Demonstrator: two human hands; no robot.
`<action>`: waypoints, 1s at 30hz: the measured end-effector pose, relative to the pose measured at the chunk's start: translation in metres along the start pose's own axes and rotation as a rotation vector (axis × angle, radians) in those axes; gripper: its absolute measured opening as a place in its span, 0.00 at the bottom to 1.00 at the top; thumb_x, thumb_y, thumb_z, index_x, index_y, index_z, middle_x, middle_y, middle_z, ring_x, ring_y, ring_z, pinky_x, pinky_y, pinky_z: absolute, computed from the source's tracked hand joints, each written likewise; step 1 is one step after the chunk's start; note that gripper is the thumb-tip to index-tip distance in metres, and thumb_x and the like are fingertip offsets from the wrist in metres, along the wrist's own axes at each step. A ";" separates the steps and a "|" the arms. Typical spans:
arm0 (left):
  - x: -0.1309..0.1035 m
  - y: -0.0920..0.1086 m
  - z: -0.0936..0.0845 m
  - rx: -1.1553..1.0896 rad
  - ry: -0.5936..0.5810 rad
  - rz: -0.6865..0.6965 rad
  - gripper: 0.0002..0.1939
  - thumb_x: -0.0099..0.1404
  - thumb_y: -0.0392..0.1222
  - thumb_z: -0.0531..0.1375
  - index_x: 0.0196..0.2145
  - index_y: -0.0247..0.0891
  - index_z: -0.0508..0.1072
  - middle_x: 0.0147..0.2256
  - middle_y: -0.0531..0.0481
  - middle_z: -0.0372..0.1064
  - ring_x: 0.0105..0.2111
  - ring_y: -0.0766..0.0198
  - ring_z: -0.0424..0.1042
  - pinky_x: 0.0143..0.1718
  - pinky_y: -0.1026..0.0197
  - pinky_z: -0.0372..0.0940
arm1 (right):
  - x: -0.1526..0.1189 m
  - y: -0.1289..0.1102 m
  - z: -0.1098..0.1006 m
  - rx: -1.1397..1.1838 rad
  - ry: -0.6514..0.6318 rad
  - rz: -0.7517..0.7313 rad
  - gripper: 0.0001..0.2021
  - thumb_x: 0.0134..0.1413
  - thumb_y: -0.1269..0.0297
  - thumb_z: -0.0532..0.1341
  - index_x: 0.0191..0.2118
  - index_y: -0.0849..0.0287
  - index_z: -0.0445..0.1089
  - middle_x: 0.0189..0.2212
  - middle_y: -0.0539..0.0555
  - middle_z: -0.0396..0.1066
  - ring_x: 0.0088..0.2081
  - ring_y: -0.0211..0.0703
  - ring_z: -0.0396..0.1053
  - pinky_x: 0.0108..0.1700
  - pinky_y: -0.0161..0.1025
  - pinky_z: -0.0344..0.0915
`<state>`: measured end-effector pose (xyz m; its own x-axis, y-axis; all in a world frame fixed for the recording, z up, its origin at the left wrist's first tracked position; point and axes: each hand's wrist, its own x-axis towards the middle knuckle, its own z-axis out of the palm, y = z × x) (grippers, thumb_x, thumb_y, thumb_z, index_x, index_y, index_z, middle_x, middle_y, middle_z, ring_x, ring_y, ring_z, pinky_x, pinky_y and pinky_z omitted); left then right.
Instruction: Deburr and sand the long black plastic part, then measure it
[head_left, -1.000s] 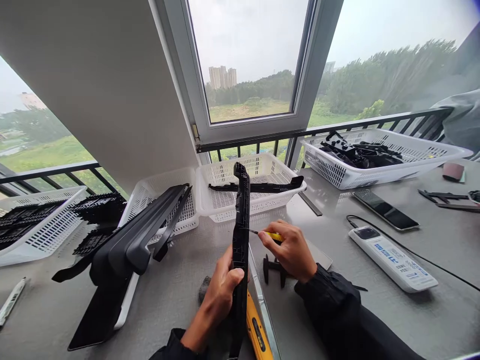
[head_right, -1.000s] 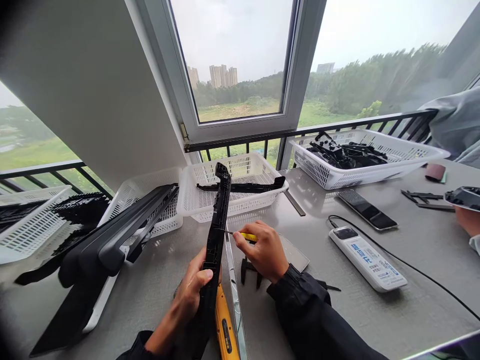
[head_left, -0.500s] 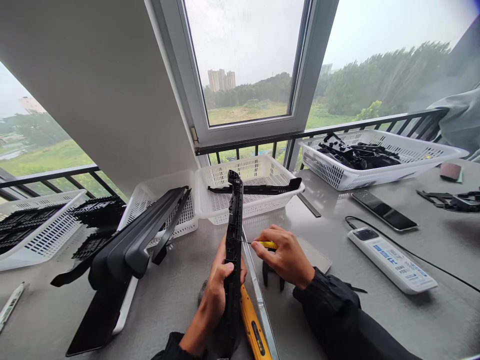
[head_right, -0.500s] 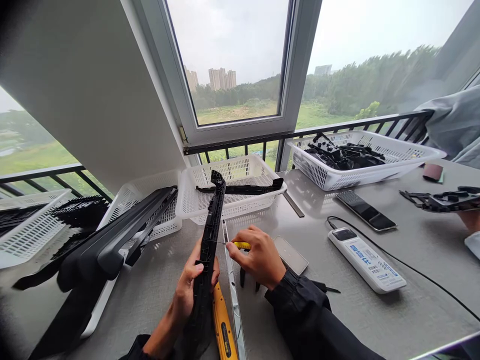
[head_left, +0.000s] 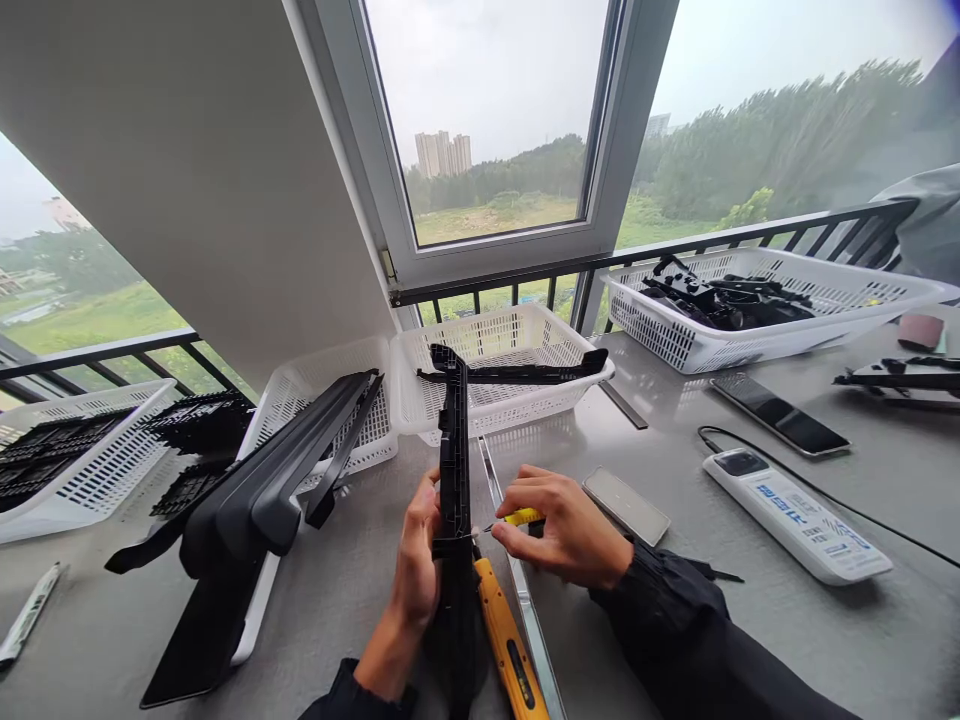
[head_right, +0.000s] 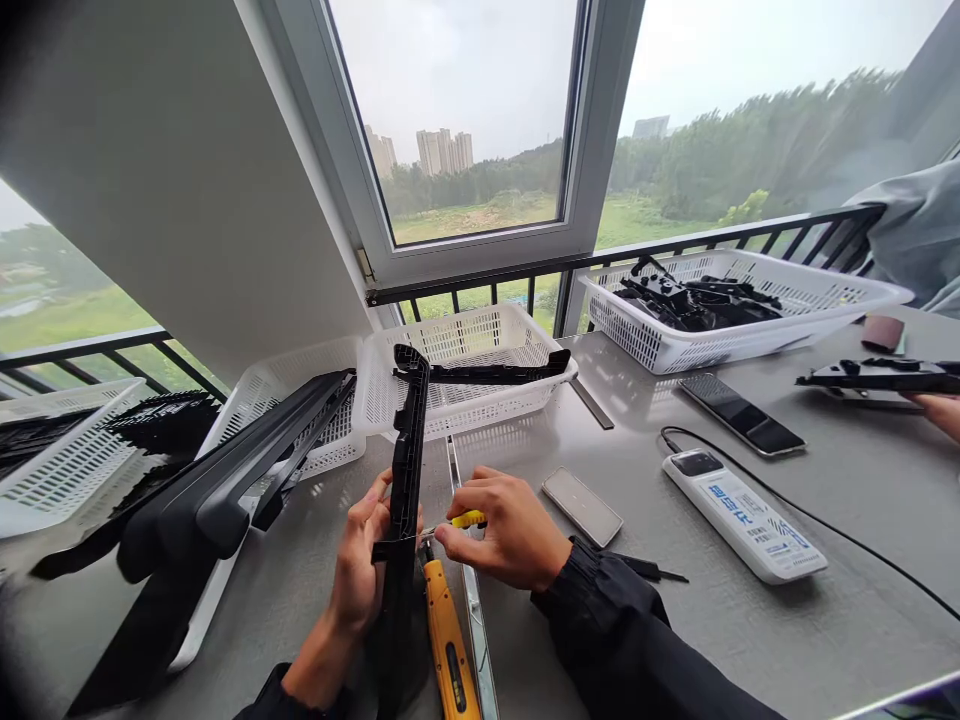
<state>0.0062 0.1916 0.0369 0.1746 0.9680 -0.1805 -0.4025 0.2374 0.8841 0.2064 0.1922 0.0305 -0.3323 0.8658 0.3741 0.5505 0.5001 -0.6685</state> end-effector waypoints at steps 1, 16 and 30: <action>0.000 0.001 0.001 -0.003 0.011 -0.005 0.28 0.69 0.68 0.62 0.53 0.44 0.72 0.23 0.62 0.63 0.21 0.68 0.60 0.24 0.66 0.61 | 0.000 0.001 -0.001 0.001 0.011 0.014 0.08 0.60 0.66 0.71 0.29 0.54 0.77 0.26 0.48 0.75 0.34 0.43 0.71 0.37 0.38 0.63; -0.004 0.000 0.005 0.098 -0.035 -0.031 0.25 0.65 0.56 0.71 0.52 0.38 0.75 0.29 0.57 0.72 0.25 0.67 0.66 0.27 0.67 0.64 | 0.003 0.013 -0.006 -0.040 0.229 0.144 0.13 0.68 0.61 0.65 0.29 0.54 0.76 0.28 0.50 0.78 0.35 0.46 0.72 0.39 0.41 0.63; 0.004 -0.007 0.001 0.146 -0.010 0.004 0.24 0.63 0.57 0.73 0.46 0.37 0.75 0.29 0.55 0.77 0.25 0.68 0.69 0.27 0.68 0.65 | 0.001 0.013 -0.003 -0.046 0.191 0.087 0.10 0.66 0.61 0.67 0.31 0.54 0.77 0.29 0.50 0.79 0.35 0.46 0.72 0.40 0.41 0.64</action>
<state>0.0108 0.1939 0.0304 0.1821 0.9678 -0.1737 -0.2686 0.2189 0.9380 0.2157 0.1995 0.0241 -0.1336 0.8908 0.4344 0.6064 0.4201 -0.6751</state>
